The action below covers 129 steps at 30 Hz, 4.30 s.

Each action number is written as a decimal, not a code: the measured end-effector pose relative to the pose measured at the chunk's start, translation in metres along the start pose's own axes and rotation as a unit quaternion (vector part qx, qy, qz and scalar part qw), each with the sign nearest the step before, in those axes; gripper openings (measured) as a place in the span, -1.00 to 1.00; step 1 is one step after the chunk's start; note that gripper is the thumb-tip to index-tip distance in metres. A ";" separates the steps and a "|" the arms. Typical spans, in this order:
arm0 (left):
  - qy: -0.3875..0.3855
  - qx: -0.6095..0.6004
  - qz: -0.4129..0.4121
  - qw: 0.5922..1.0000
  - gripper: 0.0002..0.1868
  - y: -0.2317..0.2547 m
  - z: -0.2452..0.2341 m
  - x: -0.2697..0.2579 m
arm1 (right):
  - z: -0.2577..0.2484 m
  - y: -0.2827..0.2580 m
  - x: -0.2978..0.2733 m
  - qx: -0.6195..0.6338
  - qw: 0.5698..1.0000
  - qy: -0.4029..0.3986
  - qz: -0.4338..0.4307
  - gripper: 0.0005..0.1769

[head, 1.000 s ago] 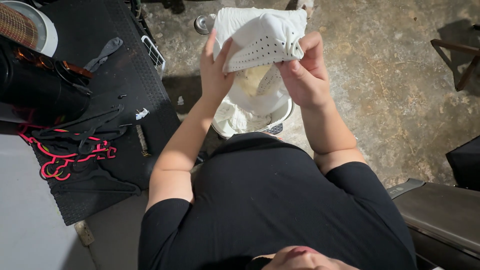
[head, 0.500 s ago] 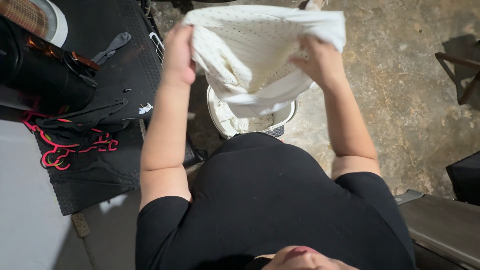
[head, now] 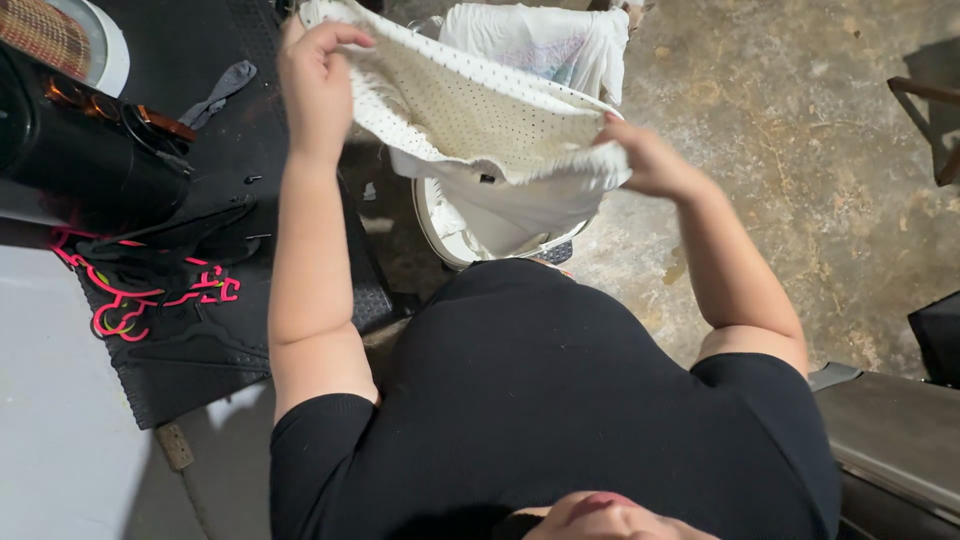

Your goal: The person takes white garments from a laundry basket, places them on plastic hangers, and hangs them on a nearby rack. The person handles several shirts and a pair of shorts, using both green and red hangers.

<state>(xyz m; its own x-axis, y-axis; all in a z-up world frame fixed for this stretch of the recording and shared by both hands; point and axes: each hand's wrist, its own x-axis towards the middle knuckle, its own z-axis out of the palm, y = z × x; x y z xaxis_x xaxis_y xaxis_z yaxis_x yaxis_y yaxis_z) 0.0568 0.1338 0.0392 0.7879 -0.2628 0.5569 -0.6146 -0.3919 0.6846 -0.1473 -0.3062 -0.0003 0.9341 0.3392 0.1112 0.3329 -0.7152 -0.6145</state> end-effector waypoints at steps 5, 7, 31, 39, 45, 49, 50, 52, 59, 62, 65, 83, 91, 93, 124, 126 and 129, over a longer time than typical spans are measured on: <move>0.029 0.278 0.032 0.960 -0.77 -0.042 0.000 -0.016 | -0.037 -0.002 -0.016 0.528 0.835 0.157 -0.009 -0.67; 0.060 0.214 -0.030 0.975 -0.59 -0.039 0.020 -0.026 | -0.043 -0.013 -0.009 0.608 0.780 0.148 -0.024 -0.60; -0.203 -0.310 0.095 0.924 -0.77 0.146 0.098 -0.022 | 0.092 -0.056 0.050 -0.175 0.861 0.342 -0.333 -0.75; -0.046 -0.454 -0.146 0.878 -0.58 0.104 0.063 -0.009 | 0.154 0.119 0.021 -0.134 0.980 0.105 0.099 -0.70; -0.061 -0.604 -0.303 0.734 -0.77 0.099 0.080 -0.006 | 0.084 0.099 0.037 -0.149 0.987 -0.025 0.059 -0.67; -0.094 -0.586 -0.236 0.769 -0.82 0.104 0.096 -0.021 | 0.028 -0.024 0.054 -0.066 0.941 0.325 -0.070 -0.72; -0.099 -0.580 -0.218 0.779 -0.82 0.107 0.100 -0.026 | 0.024 -0.055 0.056 -0.031 0.932 0.351 -0.089 -0.72; -0.086 -0.575 -0.185 0.793 -0.84 0.115 0.111 -0.033 | 0.022 -0.099 0.065 -0.006 0.947 0.313 -0.079 -0.56; -0.104 -0.170 -0.040 0.979 -0.83 0.117 0.072 -0.042 | 0.017 -0.067 0.111 0.300 0.932 0.182 0.091 -0.67; 0.007 -0.043 0.105 0.993 -0.96 0.124 0.059 -0.053 | -0.007 -0.055 0.116 0.401 0.909 0.088 0.063 -0.78; 0.038 0.022 0.209 0.977 -0.85 0.116 0.076 -0.056 | -0.028 -0.090 0.115 0.381 0.923 -0.043 0.004 -0.70; -0.128 0.116 -0.045 0.984 -0.41 0.010 0.169 -0.101 | -0.089 -0.132 0.046 -0.047 0.991 0.063 -0.111 -0.81; -0.075 0.500 0.413 0.757 0.01 -0.021 0.064 -0.054 | -0.101 -0.064 0.031 -0.460 0.859 0.225 -0.010 -0.91; -0.086 0.553 0.335 0.758 -0.15 -0.019 0.037 -0.031 | -0.097 -0.032 0.025 -0.525 0.825 0.211 0.013 -0.96; 0.003 0.275 0.008 0.961 -0.88 0.041 -0.044 -0.100 | -0.067 -0.016 0.041 -0.267 0.939 0.214 -0.012 -0.86; -0.089 0.239 -0.077 0.964 -0.73 0.024 -0.037 -0.118 | -0.052 -0.008 0.047 -0.219 0.954 0.205 -0.007 -0.68; -0.183 0.137 -0.189 0.955 -0.51 -0.020 -0.018 -0.171 | -0.018 0.016 0.056 -0.148 0.974 0.170 0.005 -0.56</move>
<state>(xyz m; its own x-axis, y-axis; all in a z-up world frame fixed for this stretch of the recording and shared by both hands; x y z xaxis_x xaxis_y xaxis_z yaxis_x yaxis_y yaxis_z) -0.0660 0.2023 -0.0615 0.9429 -0.3280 0.0574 -0.2897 -0.7233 0.6269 -0.0872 -0.3098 0.0104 0.9092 0.1457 0.3900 0.2999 -0.8789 -0.3709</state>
